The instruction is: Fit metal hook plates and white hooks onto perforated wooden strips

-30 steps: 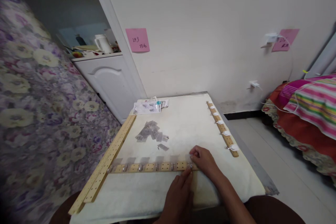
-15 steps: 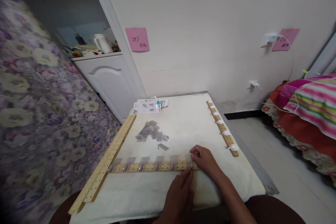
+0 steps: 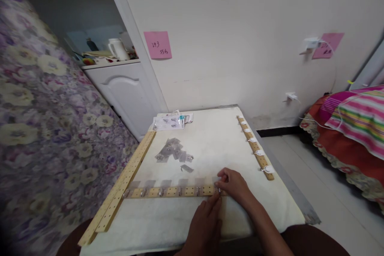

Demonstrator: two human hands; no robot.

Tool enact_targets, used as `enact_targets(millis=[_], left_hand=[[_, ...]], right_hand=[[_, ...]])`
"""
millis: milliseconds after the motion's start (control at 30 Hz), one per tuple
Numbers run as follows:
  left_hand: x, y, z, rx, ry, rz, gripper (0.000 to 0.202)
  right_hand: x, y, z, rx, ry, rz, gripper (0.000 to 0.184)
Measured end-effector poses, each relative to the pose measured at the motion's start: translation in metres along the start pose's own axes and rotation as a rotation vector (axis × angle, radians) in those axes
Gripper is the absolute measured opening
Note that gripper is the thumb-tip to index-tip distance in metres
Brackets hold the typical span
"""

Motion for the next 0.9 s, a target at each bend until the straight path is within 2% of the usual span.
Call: enact_targets(millis=[133, 300, 533, 800, 900], left_hand=[[-0.001, 0.002, -0.002, -0.015, 0.005, -0.019, 0.063], [0.0, 0.003, -0.004, -0.006, 0.049, 0.011, 0.062], [-0.002, 0.012, -0.01, -0.099, 0.088, -0.01, 0.062], [0.001, 0.012, -0.017, -0.087, 0.162, 0.052, 0.059], [0.005, 0.01, -0.021, -0.021, 0.208, 0.12, 0.056]], right_hand=[[-0.002, 0.002, 0.004, 0.014, 0.021, -0.006, 0.024], [-0.004, 0.003, 0.007, -0.024, 0.062, -0.011, 0.02], [-0.004, 0.003, 0.007, -0.042, 0.076, -0.025, 0.016], [-0.004, 0.005, 0.005, -0.044, 0.068, -0.045, 0.023], [-0.002, 0.003, 0.002, -0.085, 0.033, -0.041, 0.028]])
Point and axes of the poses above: each hand's wrist, its own x-axis away from the middle knuckle, its own y-axis out of the palm, z = x × y, the point moved 5 cm from there along -x, towards the middle knuckle, and after that the axes turned 1 degree about x, right-handed, at the moved point
